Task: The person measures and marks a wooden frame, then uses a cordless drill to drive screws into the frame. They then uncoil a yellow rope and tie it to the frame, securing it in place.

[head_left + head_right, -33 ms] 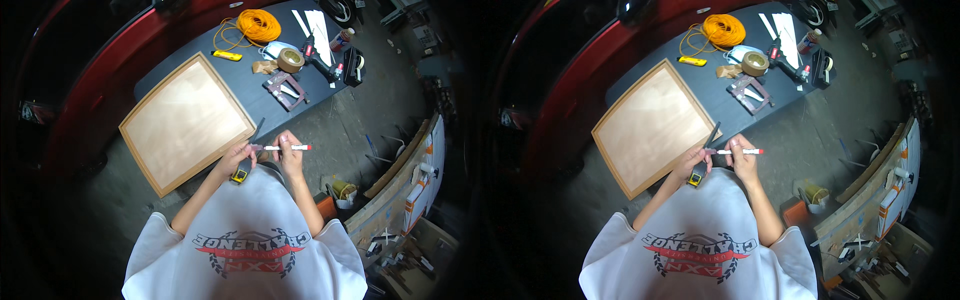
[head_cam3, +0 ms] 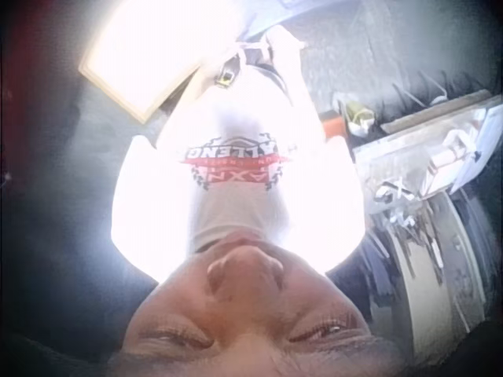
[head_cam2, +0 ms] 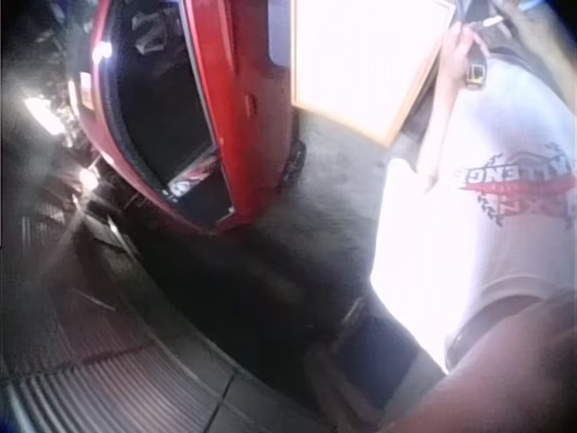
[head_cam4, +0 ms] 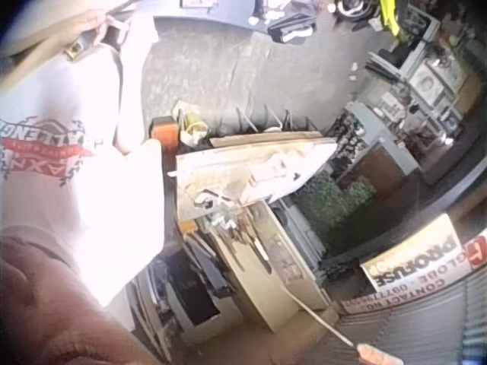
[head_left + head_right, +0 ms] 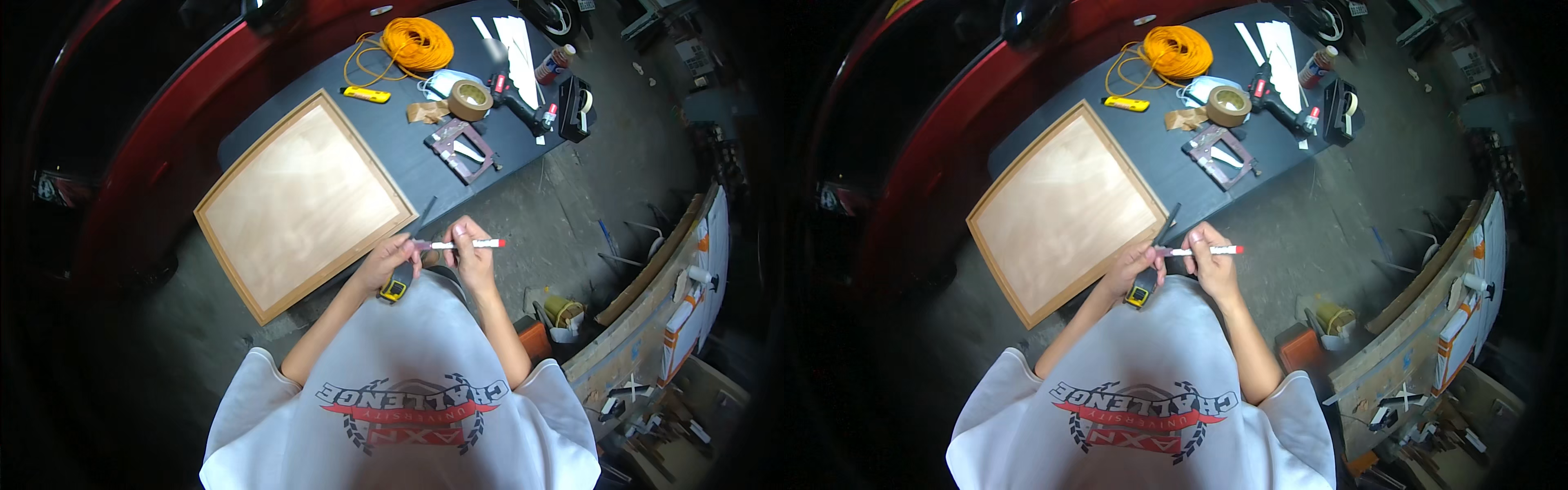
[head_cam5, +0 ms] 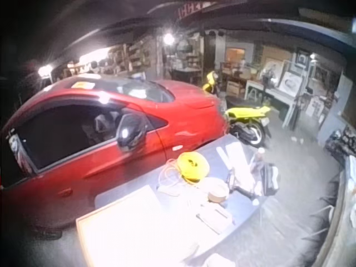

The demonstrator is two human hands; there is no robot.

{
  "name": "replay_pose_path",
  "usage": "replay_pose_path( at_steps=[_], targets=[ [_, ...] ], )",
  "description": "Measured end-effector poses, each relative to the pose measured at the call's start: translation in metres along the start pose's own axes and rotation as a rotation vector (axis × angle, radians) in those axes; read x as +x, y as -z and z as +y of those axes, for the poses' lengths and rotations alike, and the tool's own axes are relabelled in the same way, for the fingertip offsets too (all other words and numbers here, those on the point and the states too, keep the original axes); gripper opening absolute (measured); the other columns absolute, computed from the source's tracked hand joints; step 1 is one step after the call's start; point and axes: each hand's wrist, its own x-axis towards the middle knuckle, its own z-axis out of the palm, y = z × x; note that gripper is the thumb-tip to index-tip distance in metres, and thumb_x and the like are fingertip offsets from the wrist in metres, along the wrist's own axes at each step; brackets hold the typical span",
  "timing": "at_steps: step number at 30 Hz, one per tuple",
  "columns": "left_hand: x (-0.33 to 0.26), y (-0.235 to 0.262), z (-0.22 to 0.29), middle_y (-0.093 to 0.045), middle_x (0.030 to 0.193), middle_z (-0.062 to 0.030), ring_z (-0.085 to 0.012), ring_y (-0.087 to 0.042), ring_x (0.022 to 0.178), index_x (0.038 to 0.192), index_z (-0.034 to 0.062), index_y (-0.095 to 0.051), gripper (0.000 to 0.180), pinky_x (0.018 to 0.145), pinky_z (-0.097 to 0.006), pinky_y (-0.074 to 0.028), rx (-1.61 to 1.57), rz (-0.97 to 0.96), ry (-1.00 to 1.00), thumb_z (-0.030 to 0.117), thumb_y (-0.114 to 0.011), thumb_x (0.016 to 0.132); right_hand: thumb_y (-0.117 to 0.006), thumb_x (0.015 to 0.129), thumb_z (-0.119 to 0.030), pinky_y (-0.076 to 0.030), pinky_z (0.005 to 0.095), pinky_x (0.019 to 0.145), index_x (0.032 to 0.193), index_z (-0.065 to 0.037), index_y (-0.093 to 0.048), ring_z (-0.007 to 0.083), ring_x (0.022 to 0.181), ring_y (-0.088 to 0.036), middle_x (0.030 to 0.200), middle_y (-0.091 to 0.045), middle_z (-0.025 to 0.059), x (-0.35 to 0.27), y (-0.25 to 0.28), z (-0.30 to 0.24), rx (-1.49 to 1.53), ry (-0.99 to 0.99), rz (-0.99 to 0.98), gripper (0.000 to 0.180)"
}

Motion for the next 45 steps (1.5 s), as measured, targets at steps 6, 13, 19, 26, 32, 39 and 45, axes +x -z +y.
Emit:
replay_pose_path(
  at_steps=[6,13,19,26,32,39,45],
  targets=[
    [0.073,-0.068,-0.009,-0.063,0.078,-0.0061,-0.0147,-0.065,0.073,0.089,0.0093,-0.052,0.039,0.069,-0.028,-0.051,-0.073,-0.135,0.103,0.042,-0.048,0.109,-0.038,0.104,-0.037,-0.038,0.0278,0.062,0.111,-0.002,-0.057,0.0094,0.071,-0.045,0.078,-0.047,0.0006,0.009,0.081,-0.013,-0.127,-0.072,-0.064,0.041],
    [0.112,-0.115,-0.016,-0.062,0.077,-0.0079,-0.0198,-0.066,0.07,0.089,0.0094,-0.051,0.039,0.066,-0.031,-0.053,-0.23,-0.184,0.239,0.044,-0.051,0.108,-0.038,0.101,-0.038,-0.039,0.0314,0.057,0.099,0.002,-0.061,0.0128,0.062,-0.052,0.073,-0.048,0.0052,0.008,0.125,-0.001,-0.174,0.106,0.043,0.046],
    [0.143,-0.121,-0.011,-0.062,0.076,-0.0069,-0.0196,-0.065,0.067,0.097,0.0077,-0.054,0.038,0.061,-0.025,-0.05,-0.456,-0.268,0.38,0.044,-0.048,0.109,-0.039,0.102,-0.033,-0.044,0.0324,0.07,0.103,0.002,-0.061,0.0169,0.078,-0.057,0.082,-0.055,0.0105,0.036,0.158,0.002,-0.138,0.024,-0.088,0.041],
    [0.224,-0.064,-0.023,-0.067,0.087,-0.0052,-0.0144,-0.062,0.084,0.109,0.0035,-0.064,0.042,0.079,-0.033,-0.051,0.675,0.386,0.203,0.044,-0.055,0.106,-0.051,0.105,-0.036,-0.046,0.0343,0.074,0.107,-0.005,-0.063,0.0181,0.083,-0.059,0.088,-0.063,0.0073,0.134,0.206,0.065,0.116,-0.139,0.715,0.034],
    [0.281,0.006,0.007,-0.074,0.096,-0.0181,-0.0399,-0.071,0.093,0.102,0.0061,-0.068,0.051,0.08,-0.047,-0.054,1.115,0.832,0.019,0.056,-0.066,0.095,-0.066,0.097,-0.036,-0.053,0.0511,0.086,0.122,0.003,-0.057,0.0461,0.1,-0.068,0.103,-0.07,0.0265,0.21,0.249,0.134,-0.633,-0.482,0.459,0.047],
    [0.345,0.062,0.01,-0.064,0.129,-0.0279,-0.0426,-0.06,0.12,0.131,-0.009,-0.059,0.053,0.107,-0.048,-0.044,1.282,0.737,-0.447,0.026,-0.074,0.094,-0.067,0.095,-0.028,-0.045,0.0491,0.103,0.126,0.004,-0.059,0.0455,0.119,-0.055,0.121,-0.058,0.0292,0.232,0.241,0.121,-0.642,-0.192,0.419,0.045],
    [0.348,0.09,-0.016,-0.061,0.132,-0.0277,-0.0459,-0.058,0.121,0.137,-0.0026,-0.057,0.062,0.105,-0.052,-0.045,1.531,0.807,-0.393,0.035,-0.075,0.092,-0.059,0.1,-0.026,-0.051,0.0474,0.095,0.114,-0.005,-0.066,0.0405,0.111,-0.062,0.115,-0.064,0.0191,0.097,0.326,0.08,-0.656,-0.125,0.362,0.027]
  ],
)
